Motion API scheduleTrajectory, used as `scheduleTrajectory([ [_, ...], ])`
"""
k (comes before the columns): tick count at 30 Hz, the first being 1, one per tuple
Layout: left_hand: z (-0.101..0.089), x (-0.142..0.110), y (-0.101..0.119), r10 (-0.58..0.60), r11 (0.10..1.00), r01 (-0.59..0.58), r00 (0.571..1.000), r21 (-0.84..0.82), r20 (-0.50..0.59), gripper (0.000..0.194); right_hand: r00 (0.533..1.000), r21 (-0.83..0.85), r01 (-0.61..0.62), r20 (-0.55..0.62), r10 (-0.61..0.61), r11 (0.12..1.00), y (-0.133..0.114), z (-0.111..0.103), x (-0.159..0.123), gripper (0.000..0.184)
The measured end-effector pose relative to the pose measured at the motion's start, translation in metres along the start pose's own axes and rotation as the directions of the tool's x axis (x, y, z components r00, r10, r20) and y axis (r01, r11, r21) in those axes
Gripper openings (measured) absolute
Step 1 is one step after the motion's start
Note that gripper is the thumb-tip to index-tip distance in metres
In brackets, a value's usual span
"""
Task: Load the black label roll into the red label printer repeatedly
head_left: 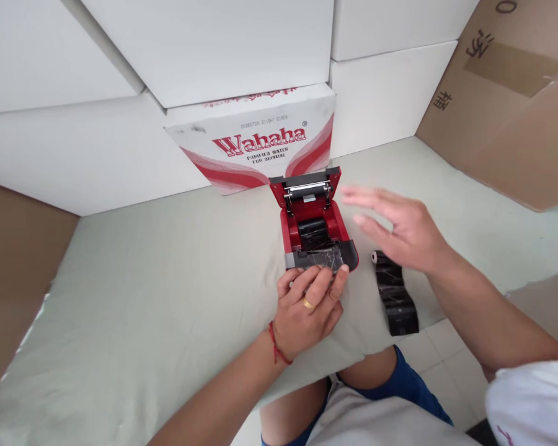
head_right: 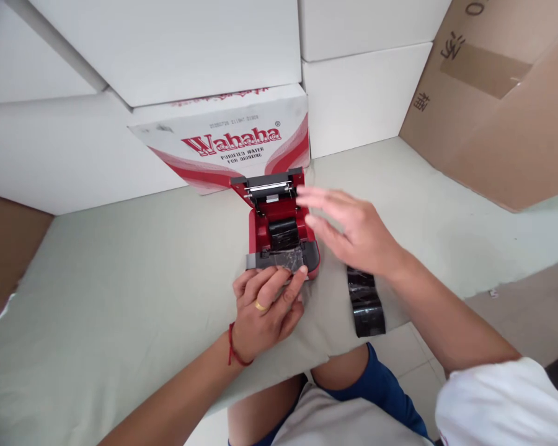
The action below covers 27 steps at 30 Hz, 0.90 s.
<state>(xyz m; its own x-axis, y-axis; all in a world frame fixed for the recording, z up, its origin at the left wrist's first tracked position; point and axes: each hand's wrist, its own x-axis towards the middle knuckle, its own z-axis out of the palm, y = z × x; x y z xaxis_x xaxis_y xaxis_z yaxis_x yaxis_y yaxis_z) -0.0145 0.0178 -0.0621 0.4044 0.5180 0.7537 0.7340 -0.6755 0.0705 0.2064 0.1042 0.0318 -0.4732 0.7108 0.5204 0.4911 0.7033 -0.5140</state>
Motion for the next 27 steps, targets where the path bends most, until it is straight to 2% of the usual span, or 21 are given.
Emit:
scheduleTrajectory([
  [3, 0.002, 0.0, 0.005, -0.01, 0.999, 0.01, 1.0, 0.045, -0.001, 0.043, 0.994, -0.11, 0.009, -0.109, -0.021, 0.994, 0.021, 0.007, 0.039, 0.043],
  [7, 0.003, -0.001, 0.007, -0.013, 0.998, 0.013, 1.0, 0.061, 0.002, 0.042, 0.999, -0.13, 0.03, -0.025, -0.034, 0.991, 0.029, 0.022, 0.062, 0.052],
  [9, 0.004, -0.002, 0.008, -0.017, 0.997, 0.017, 1.0, 0.069, 0.001, 0.041, 0.999, -0.133, 0.048, 0.001, -0.048, 0.99, 0.022, 0.024, 0.057, 0.048],
  [13, 0.004, -0.004, 0.008, -0.022, 0.997, 0.021, 1.0, 0.072, 0.004, 0.043, 0.996, -0.211, 0.088, 0.033, -0.083, 0.974, -0.002, 0.019, 0.027, 0.036],
  [15, 0.003, -0.003, 0.008, -0.02, 0.997, 0.02, 1.0, 0.072, 0.006, 0.044, 0.988, -0.247, 0.115, 0.133, -0.084, 0.962, -0.013, 0.016, 0.011, 0.037],
  [18, 0.003, -0.003, 0.007, -0.016, 0.998, 0.016, 1.0, 0.065, 0.005, 0.042, 0.95, -0.297, 0.159, 0.305, -0.064, 0.942, -0.024, 0.013, -0.001, 0.041],
  [22, 0.003, -0.003, 0.007, -0.021, 0.999, 0.021, 1.0, 0.035, -0.008, 0.043, 0.905, -0.417, 0.181, 0.426, 0.015, 0.891, -0.035, 0.014, 0.002, 0.032],
  [27, 0.003, -0.004, 0.007, -0.024, 1.0, 0.025, 1.0, 0.013, -0.011, 0.04, 0.849, -0.461, 0.185, 0.52, 0.095, 0.868, -0.043, 0.015, 0.012, 0.025],
])
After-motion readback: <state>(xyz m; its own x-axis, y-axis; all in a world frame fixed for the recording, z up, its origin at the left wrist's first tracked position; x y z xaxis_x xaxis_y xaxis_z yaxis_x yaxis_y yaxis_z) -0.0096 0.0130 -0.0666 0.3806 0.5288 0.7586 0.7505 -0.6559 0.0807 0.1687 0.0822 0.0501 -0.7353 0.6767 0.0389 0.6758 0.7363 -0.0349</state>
